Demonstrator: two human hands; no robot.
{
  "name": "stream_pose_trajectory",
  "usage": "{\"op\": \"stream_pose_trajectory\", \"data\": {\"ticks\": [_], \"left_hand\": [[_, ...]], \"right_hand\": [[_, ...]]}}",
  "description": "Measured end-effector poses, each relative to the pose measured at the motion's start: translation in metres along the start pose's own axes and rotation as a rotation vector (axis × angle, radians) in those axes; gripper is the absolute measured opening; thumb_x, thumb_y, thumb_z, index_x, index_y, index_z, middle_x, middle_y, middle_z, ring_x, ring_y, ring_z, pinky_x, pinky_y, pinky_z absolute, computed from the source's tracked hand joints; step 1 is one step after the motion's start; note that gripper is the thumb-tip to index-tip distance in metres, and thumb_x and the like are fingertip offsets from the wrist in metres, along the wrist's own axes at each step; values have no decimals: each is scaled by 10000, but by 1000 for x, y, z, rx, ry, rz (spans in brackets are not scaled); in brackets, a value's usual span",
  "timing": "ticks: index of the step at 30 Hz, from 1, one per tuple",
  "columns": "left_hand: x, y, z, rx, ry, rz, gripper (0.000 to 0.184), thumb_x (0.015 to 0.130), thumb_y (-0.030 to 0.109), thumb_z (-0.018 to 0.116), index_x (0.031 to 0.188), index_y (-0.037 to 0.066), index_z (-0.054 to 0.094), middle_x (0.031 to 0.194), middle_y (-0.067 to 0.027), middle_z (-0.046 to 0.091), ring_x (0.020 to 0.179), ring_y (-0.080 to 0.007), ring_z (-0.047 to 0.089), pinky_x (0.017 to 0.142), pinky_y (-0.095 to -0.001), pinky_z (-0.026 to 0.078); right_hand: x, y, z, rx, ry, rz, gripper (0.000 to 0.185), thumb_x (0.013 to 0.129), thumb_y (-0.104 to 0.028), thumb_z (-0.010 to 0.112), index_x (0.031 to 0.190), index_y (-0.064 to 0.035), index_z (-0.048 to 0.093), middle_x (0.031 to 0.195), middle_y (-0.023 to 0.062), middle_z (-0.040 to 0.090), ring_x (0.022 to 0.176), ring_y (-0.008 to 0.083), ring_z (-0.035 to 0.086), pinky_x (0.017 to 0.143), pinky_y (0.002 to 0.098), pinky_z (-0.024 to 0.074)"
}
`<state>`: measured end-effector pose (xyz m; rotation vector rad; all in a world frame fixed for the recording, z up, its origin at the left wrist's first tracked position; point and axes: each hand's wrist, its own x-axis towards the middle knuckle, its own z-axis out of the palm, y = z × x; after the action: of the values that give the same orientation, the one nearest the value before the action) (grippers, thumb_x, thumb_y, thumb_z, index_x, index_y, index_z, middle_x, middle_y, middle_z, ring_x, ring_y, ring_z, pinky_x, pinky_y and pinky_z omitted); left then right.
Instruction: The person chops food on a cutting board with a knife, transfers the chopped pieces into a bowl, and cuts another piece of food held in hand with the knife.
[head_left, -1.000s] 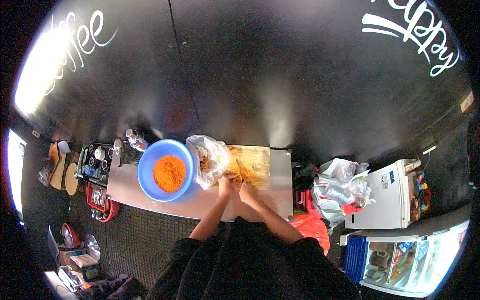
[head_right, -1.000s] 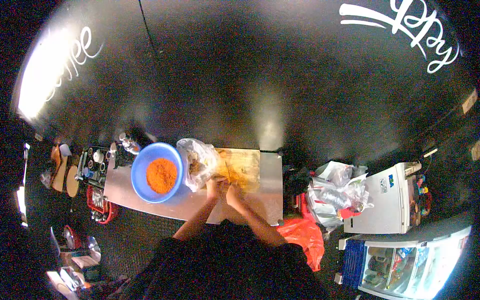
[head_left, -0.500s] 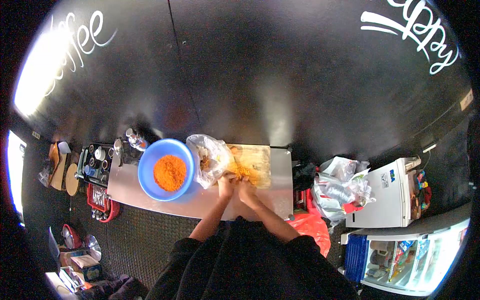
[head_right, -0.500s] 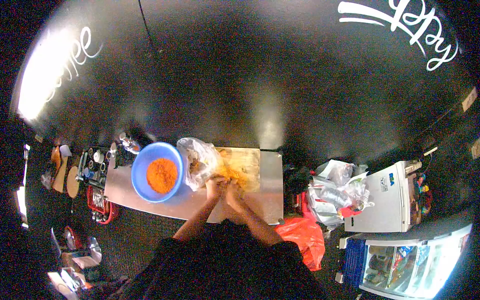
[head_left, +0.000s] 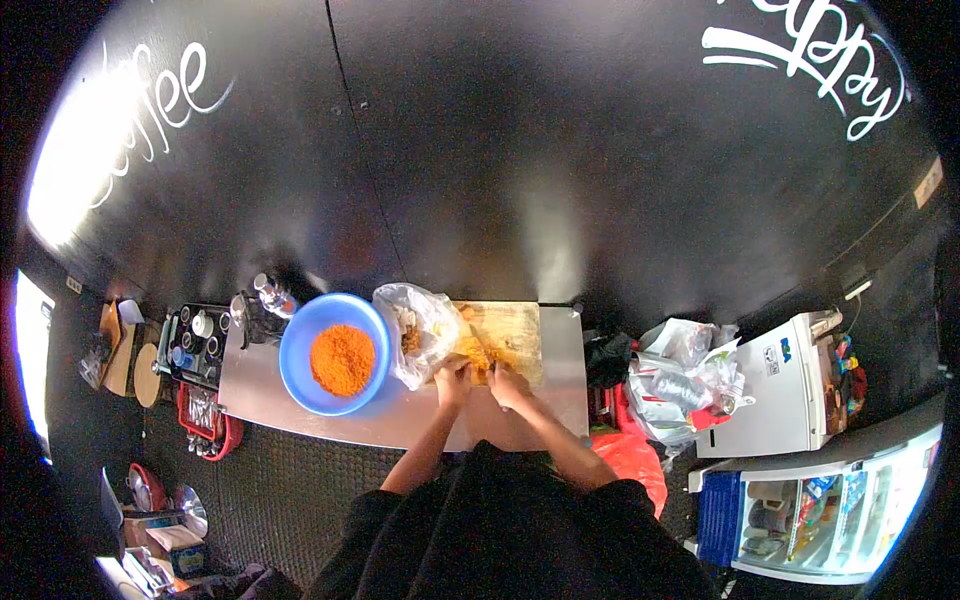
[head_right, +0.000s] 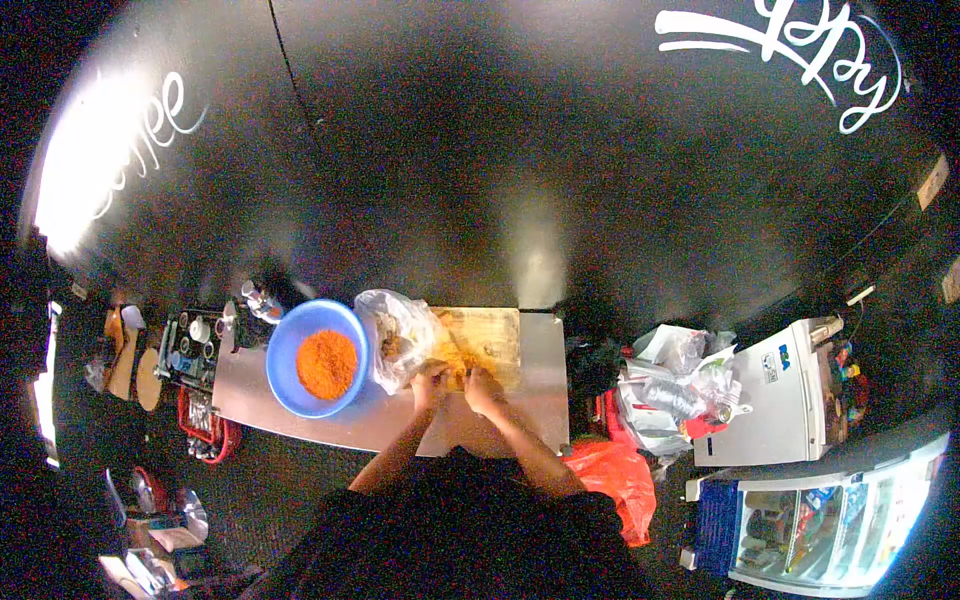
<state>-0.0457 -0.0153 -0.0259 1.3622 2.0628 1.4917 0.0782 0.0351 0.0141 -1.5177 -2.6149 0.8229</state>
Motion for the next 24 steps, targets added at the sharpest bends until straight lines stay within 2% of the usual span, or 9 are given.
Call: {"op": "stream_pose_trajectory", "data": {"ticks": [1,2,4,9,11,16,18,21,24], "left_hand": [[-3,-14,7,-1,-1,0,104,626,-29,596,730,-24,600,772,-147,578,712,-255,577,640,-312,460],[-5,-39,20,-365,61,-271,106,630,-32,596,736,-28,595,790,-147,574,719,-245,579,631,-301,465],[3,-29,17,-730,122,-539,108,634,-34,597,741,-32,589,808,-146,571,726,-234,581,622,-290,470],[5,-5,6,-868,28,-655,209,595,-123,600,778,-26,574,900,-98,537,742,-186,574,609,-245,488],[3,-15,10,-816,14,-602,214,592,-130,597,778,-25,583,897,-99,538,744,-182,574,614,-246,486],[1,-20,13,-782,27,-529,213,584,-101,621,774,-4,620,882,-104,551,741,-181,577,625,-256,480],[-3,-17,16,-265,38,-186,189,584,-70,637,751,19,643,879,-111,562,736,-196,579,629,-270,475],[-2,-18,12,-192,38,-48,166,575,-59,643,718,27,647,873,-110,570,718,-215,577,637,-278,472],[1,-9,9,-218,7,-191,147,569,-44,650,697,28,648,845,-103,572,731,-224,570,637,-281,470]], "right_hand": [[-3,10,2,-1,0,1,426,860,-324,345,1063,50,378,850,219,567,719,341,583,648,419,469],[-5,19,2,17,17,29,433,861,-336,335,1054,49,380,857,218,566,725,348,580,654,427,466],[-12,14,-17,53,10,147,400,863,-320,337,1012,48,390,841,225,566,740,363,574,665,439,460],[-19,25,-7,32,91,18,337,863,-271,349,975,44,395,810,231,569,716,362,579,650,440,463],[-16,28,-1,7,132,-39,320,863,-257,352,968,42,396,804,233,570,700,360,581,640,439,466],[-13,16,20,-10,82,186,274,853,-229,363,939,28,403,813,231,574,745,348,582,667,445,459],[-13,10,32,-28,138,243,271,850,-227,366,946,23,404,806,227,576,752,347,582,670,449,456],[-14,10,28,23,270,242,276,843,-226,374,976,15,404,789,216,581,749,347,581,660,456,452],[-3,9,4,73,12,258,283,834,-194,387,1001,35,396,828,224,574,768,369,569,675,462,450]]}}
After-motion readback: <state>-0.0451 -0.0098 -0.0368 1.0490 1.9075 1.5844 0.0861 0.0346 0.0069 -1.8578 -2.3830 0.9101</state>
